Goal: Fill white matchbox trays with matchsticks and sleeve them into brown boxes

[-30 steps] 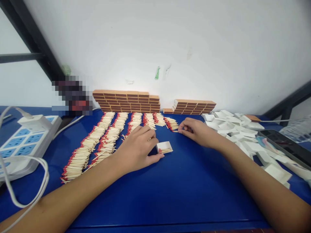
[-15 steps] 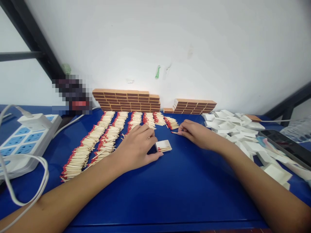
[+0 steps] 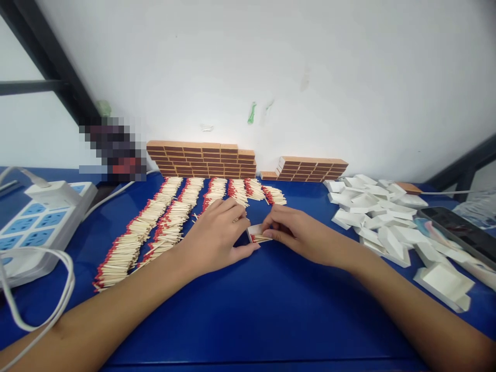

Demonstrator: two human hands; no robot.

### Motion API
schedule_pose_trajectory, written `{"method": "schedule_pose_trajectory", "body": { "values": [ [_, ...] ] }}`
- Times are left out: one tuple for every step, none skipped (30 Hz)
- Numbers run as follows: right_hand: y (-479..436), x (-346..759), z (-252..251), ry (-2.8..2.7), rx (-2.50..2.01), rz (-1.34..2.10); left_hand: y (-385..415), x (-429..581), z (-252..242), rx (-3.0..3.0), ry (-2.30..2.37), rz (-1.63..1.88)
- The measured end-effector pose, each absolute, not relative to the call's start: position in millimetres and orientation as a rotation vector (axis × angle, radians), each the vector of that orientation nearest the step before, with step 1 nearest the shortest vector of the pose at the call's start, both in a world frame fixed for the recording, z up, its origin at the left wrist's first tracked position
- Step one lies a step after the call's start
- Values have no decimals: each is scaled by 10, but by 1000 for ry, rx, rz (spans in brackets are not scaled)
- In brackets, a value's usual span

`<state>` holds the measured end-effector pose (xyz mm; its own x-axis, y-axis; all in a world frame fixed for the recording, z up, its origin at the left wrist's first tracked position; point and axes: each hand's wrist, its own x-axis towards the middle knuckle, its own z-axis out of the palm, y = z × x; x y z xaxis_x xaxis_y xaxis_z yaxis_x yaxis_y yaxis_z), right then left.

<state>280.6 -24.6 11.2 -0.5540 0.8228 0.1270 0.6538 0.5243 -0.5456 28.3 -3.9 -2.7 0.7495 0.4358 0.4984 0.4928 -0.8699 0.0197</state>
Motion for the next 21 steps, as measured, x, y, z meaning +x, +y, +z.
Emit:
{"method": "schedule_pose_trajectory", "body": {
  "values": [
    [-238,2809,122,-2383,-1220,614,-40,284,-26,-2831,-755,-762],
    [-221,2827,136,-2354,-1232,581,-42,285,-25,-2830,-756,-761],
    [-194,2859,149,-2315,-1258,529,-44,286,-23,-2829,-755,-763],
    [-157,2903,159,-2272,-1293,459,-46,287,-22,-2828,-753,-765],
    [-113,2957,162,-2234,-1330,377,-49,287,-20,-2828,-750,-766],
    [-63,3018,155,-2208,-1367,295,-51,287,-18,-2830,-747,-766],
    [-10,3081,139,-2196,-1399,223,-53,286,-17,-2833,-743,-764],
    [43,3144,115,-2199,-1427,169,-54,285,-17,-2834,-741,-765],
    [93,3201,85,-2213,-1449,138,-53,285,-18,-2835,-739,-765],
    [136,3250,53,-2231,-1466,130,-52,285,-19,-2833,-737,-768],
    [173,3288,21,-2246,-1481,139,-49,285,-22,-2831,-736,-771],
    [200,3316,-7,-2255,-1491,155,-47,286,-24,-2828,-735,-774],
    [220,3333,-31,-2262,-1497,170,-44,288,-26,-2826,-734,-774],
    [231,3343,-49,-2268,-1500,180,-42,289,-27,-2824,-732,-774],
    [236,3347,-61,-2274,-1504,188,-41,291,-27,-2823,-732,-771],
    [237,3349,-69,-2281,-1509,192,-42,293,-25,-2822,-733,-768],
    [236,3350,-73,-2287,-1517,195,-43,294,-23,-2822,-735,-764],
    [234,3352,-75,-2293,-1525,197,-46,294,-20,-2823,-737,-762],
    [232,3356,-76,-2298,-1532,199,-49,294,-17,-2825,-737,-760],
    [230,3362,-75,-2302,-1534,200,-51,293,-15,-2827,-739,-757],
    [228,3368,-73,-2303,-1533,201,-54,292,-13,-2827,-741,-754]
  ]
}}
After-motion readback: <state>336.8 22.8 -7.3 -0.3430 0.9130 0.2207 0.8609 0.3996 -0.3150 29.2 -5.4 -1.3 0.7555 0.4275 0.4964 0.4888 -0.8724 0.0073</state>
